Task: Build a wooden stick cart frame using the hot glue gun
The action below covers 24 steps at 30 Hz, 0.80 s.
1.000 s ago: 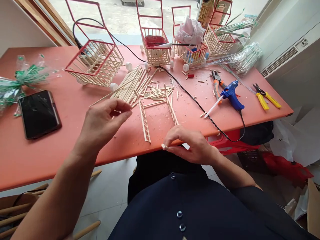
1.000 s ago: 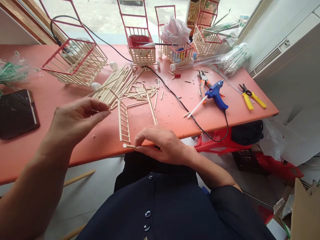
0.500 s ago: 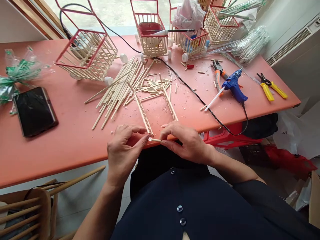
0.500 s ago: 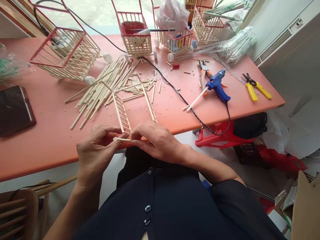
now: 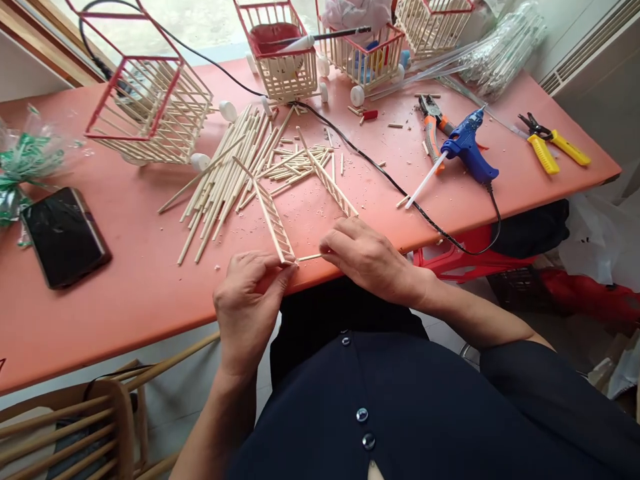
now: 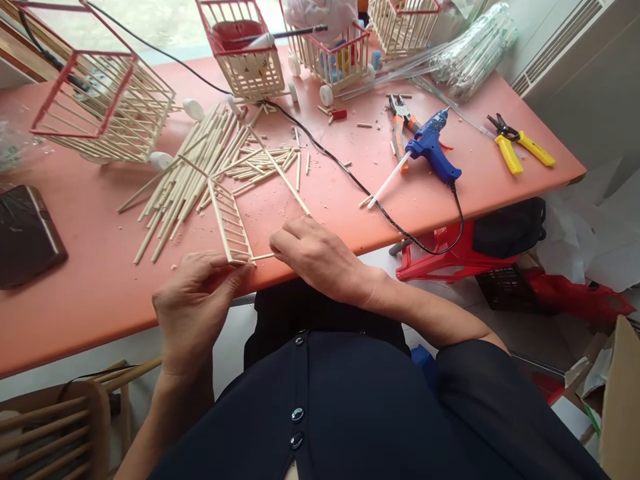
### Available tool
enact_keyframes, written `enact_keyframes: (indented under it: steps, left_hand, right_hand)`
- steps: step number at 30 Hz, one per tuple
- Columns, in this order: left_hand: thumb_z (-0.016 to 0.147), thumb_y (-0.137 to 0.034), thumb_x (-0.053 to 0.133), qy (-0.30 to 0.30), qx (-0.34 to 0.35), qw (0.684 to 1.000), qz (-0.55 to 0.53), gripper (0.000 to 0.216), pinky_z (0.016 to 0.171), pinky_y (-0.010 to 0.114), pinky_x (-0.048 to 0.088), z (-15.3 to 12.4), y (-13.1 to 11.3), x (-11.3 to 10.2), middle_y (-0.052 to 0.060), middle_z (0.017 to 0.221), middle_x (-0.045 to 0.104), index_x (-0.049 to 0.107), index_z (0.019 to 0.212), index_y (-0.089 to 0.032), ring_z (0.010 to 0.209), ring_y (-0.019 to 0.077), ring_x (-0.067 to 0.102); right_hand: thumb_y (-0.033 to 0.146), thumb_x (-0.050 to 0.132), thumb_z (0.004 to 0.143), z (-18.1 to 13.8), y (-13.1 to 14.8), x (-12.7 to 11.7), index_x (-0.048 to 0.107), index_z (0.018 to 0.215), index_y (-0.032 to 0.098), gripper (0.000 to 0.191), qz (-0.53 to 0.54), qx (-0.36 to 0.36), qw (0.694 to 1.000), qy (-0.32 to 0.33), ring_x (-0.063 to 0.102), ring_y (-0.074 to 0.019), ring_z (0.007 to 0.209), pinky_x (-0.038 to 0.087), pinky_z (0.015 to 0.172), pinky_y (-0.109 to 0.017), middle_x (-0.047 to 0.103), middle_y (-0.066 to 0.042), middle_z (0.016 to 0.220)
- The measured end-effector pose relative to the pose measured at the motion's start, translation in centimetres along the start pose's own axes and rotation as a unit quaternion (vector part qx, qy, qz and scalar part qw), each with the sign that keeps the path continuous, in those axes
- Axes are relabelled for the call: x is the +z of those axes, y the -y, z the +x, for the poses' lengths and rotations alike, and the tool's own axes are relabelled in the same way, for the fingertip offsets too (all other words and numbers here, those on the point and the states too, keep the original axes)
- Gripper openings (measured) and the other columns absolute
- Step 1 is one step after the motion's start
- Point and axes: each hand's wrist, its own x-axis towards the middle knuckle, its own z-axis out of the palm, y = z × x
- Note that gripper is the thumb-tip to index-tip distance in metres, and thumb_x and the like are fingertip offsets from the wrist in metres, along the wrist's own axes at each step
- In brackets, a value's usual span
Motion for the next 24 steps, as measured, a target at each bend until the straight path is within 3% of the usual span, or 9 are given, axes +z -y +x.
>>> enact_keyframes:
  steps: [7,24]
  left_hand:
    - [0.097,-0.027,0.075,0.015,-0.015,1.000,0.014,0.004,0.093,0.036,0.054,0.2,-0.1,-0.4,0.001,0.095,0.077,0.079,0.097,-0.026,0.098,0.0198,0.069]
    - [0.093,-0.029,0.079,-0.003,-0.042,0.999,-0.002,0.004,0.089,0.036,0.055,0.0,0.2,-0.4,0.000,0.092,0.074,0.080,0.097,-0.027,0.093,0.0197,0.070]
  right_hand:
    - [0.006,0.039,0.109,-0.3,-0.5,0.9,0.062,0.095,0.017,0.029,-0.053,-0.015,0.998,0.016,0.049,-0.0196,0.090,0.045,0.089,-0.032,0.058,-0.006,0.092]
    - [0.007,0.040,0.110,-0.1,-1.2,1.4,0.061,0.094,0.017,0.028,-0.067,-0.031,0.997,0.018,0.046,-0.0191,0.088,0.042,0.088,-0.032,0.056,-0.005,0.092]
